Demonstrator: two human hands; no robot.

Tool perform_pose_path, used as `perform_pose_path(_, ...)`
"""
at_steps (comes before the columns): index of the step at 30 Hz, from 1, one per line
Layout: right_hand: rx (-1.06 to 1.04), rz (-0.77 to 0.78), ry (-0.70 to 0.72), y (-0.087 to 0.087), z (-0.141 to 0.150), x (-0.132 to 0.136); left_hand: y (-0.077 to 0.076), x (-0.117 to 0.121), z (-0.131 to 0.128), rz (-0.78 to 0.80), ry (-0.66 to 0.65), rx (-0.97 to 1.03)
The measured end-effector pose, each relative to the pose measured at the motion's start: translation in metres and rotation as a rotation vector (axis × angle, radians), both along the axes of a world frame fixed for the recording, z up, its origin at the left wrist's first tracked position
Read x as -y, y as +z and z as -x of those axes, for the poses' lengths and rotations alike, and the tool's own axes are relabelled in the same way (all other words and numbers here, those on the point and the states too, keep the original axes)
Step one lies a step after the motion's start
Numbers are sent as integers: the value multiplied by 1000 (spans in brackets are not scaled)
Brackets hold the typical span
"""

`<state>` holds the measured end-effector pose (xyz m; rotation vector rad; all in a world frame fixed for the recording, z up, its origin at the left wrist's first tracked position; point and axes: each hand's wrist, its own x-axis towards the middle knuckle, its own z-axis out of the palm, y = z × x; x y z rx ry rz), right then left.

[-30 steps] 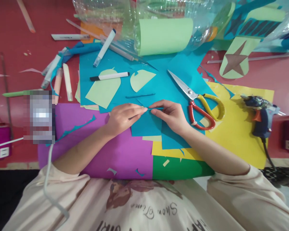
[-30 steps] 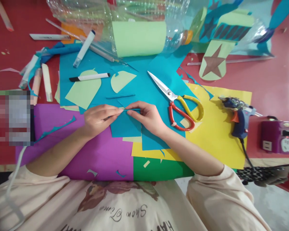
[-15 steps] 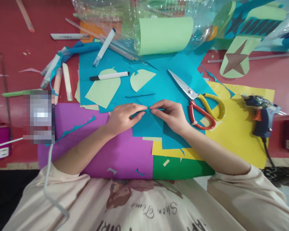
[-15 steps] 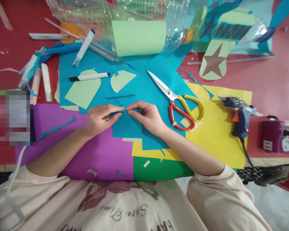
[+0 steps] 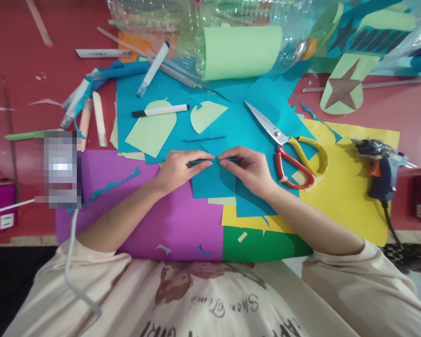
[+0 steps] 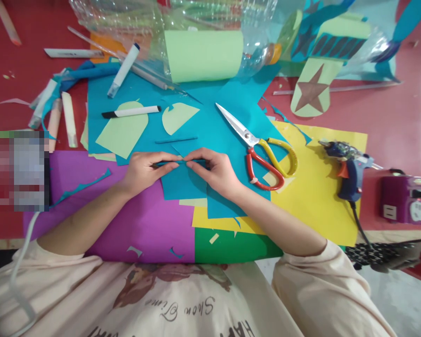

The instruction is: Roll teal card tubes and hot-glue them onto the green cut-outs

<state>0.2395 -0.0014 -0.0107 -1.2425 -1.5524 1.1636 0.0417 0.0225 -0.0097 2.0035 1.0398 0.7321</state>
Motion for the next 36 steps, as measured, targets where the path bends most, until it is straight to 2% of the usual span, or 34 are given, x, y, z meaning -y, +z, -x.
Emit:
perform_pose_path(6,18,18,35,0,-1,-2,0,1,0,-40,4,-2)
perform_pose_path(9,69,13,56,1,-3,-2,1,1,0,6,2,-12)
perform_pose_path(13,88,-10,28,1,-3,-2,2,0,0,66,22,-18)
perform_pose_path(26,76,-10,4,3,-1,-1,0,-1,-1,60,42,7)
perform_pose_path(36,29,-11,-36,2,-3,-2,5,-2,0,129,85,78)
